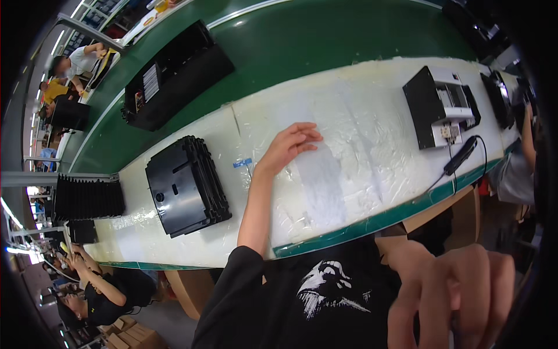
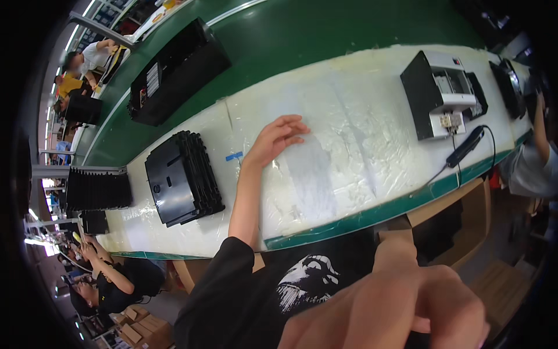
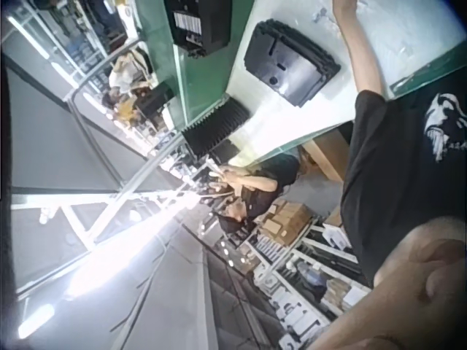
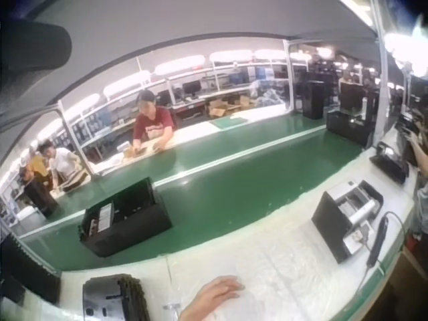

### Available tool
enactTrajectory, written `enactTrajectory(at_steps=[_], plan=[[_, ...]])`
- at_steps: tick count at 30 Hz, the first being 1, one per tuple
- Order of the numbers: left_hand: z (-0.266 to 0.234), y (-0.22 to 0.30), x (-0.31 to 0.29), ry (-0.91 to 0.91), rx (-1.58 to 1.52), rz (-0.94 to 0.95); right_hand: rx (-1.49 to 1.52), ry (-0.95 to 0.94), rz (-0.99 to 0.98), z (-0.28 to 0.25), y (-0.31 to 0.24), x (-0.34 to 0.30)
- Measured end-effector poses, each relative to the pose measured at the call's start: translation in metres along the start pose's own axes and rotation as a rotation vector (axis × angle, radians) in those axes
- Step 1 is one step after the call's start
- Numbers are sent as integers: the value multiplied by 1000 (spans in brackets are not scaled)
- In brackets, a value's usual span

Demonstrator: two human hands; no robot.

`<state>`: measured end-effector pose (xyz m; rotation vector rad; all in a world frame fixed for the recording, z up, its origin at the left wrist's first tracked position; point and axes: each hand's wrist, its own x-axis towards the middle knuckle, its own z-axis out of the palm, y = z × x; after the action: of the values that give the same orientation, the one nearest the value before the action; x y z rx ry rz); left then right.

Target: Assemble an electronic device by installing internal components and securing the outer casing with an electric screwdriver.

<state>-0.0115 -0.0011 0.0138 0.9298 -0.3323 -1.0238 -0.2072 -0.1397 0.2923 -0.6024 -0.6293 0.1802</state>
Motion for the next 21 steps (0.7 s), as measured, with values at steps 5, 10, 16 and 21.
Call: enactTrajectory(at_steps=[5, 10, 16, 21], plan=[[-14, 0, -20, 101, 37, -1, 74, 59, -27, -13, -7, -49], [-7, 0, -9, 67, 22, -3, 53, 151, -55, -20, 3, -31], [-3, 5, -10, 95, 52, -12, 65, 223, -62, -2, -53, -157], [-5, 2, -11, 102, 47, -15, 79, 258, -68, -22, -11, -80]])
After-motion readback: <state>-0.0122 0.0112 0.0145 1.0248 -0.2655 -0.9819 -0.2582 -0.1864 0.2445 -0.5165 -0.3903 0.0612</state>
